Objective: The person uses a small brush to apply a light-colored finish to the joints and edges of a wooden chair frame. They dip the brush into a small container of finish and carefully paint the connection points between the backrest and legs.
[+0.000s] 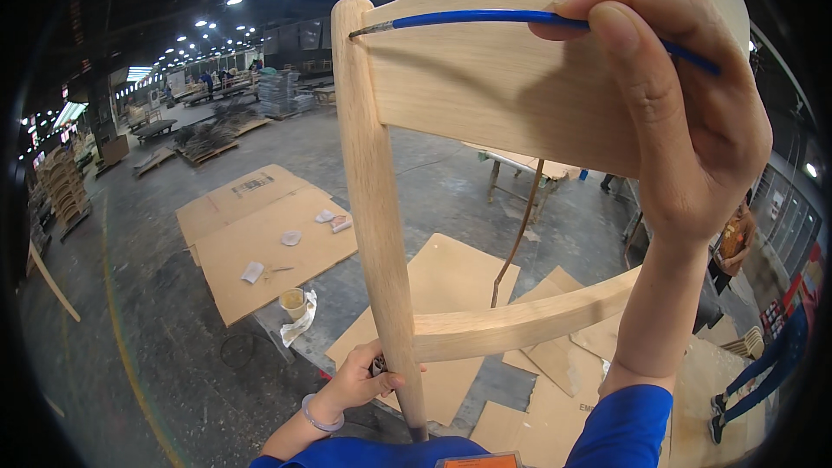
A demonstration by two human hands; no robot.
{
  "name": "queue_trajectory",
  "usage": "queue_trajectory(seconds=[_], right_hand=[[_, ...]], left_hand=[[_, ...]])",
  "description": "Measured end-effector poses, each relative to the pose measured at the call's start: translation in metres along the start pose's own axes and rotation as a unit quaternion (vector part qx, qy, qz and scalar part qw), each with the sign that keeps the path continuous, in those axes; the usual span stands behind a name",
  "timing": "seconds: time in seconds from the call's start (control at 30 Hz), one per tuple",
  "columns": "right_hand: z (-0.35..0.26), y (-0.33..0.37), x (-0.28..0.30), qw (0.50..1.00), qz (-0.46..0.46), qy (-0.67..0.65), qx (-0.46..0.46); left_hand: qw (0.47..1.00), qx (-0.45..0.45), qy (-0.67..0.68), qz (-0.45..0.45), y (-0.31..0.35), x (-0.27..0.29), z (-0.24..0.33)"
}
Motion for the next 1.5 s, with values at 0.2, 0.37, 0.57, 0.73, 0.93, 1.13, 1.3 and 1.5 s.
queue_trajectory(seconds=[0.2,0.37,0.57,0.73,0.93,1.13,1.3,1.5], right_hand=[[0.006,0.0,-0.004,0.999,-0.007,-0.019,-0.027],[0.003,-0.003,-0.007,0.998,-0.016,0.061,0.012],[0.004,-0.001,-0.009,0.999,0.003,0.037,0.001],[0.0,-0.002,-0.013,0.999,0.025,0.024,-0.003],[-0.001,-0.005,-0.018,1.0,0.029,-0.007,-0.006],[-0.001,-0.007,-0.019,0.999,0.032,0.032,0.003],[-0.001,-0.006,-0.023,0.999,0.043,0.012,-0.002],[0.0,-0.007,-0.029,0.998,0.055,0.008,-0.001]], left_hand=[[1.0,-0.008,0.008,0.01,0.003,0.005,0.003],[0.999,-0.028,-0.005,0.021,0.005,0.008,0.01],[0.999,-0.024,0.006,0.027,0.009,0.011,0.014],[0.999,-0.033,0.0,0.034,0.012,0.015,0.014],[0.999,-0.011,0.004,0.03,0.017,0.019,0.01],[0.999,-0.011,-0.012,0.032,0.022,0.024,0.01],[0.999,-0.007,-0.009,0.039,0.024,0.028,0.011],[0.999,-0.012,-0.015,0.05,0.027,0.033,0.016]])
Point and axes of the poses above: each hand's wrist, its own y-axis away from the middle knuckle, its own x-axis out of the back of the hand, z = x × y, the point moved 10 cm from there along -y, towards the middle knuckle, and after that the axes turned 12 degrees about y, right-handed, at the moved point
